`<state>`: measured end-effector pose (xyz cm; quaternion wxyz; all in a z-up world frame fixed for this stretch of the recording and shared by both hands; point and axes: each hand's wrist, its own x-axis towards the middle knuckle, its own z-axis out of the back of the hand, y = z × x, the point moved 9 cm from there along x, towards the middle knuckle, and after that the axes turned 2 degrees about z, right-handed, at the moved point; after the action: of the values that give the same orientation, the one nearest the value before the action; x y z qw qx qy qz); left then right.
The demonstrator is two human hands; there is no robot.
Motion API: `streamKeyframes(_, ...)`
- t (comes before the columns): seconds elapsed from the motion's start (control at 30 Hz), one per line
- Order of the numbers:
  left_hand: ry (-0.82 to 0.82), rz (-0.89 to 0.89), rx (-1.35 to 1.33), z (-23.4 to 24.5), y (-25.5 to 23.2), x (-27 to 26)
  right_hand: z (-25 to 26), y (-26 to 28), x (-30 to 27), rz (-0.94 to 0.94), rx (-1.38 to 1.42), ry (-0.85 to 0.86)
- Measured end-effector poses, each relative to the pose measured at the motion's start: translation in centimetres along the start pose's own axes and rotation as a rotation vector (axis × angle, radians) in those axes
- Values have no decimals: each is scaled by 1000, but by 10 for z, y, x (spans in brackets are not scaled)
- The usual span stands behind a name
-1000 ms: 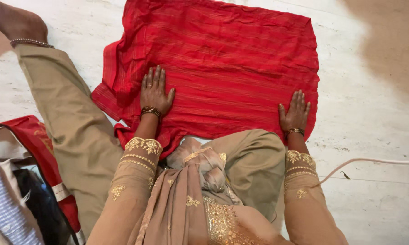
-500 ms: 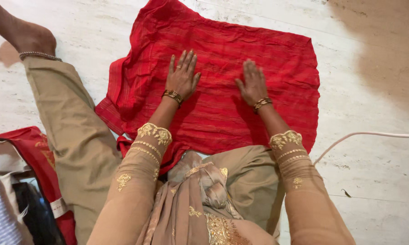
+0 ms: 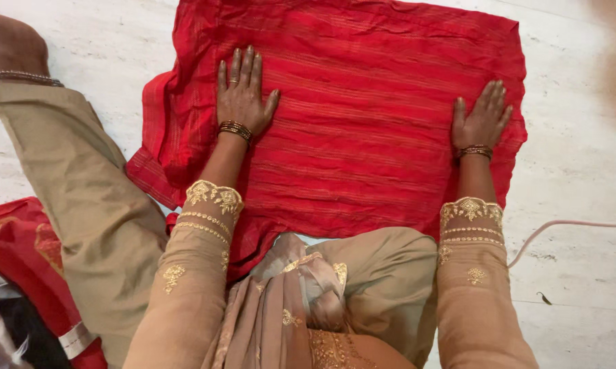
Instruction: The person buttons a red shirt and then folds it by hand while sitting on the floor.
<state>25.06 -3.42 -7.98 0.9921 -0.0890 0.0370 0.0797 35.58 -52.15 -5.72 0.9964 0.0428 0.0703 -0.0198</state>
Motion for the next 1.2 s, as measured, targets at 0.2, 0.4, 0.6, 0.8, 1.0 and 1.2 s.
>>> streamKeyframes(0.2,-81,-50,-94,-3,-23,24,-9,91,30,232,-3,-98)
streamKeyframes(0.4,34,-111,38,-7,-56,60,-47,254,7,646,-98,145)
streamKeyframes(0.6,46,-37,5,3,-33,54,-4,147,55,275,-64,136)
streamKeyframes(0.8,32,11,5,10,-30,55,23,8,65,-64,-22,81)
streamKeyframes(1.0,71,-8,-71,4,-27,55,21,3,30,70,14,1)
streamKeyframes(1.2,-115,-133,7,-22,-33,-84,-42,31,-114,392,56,-52)
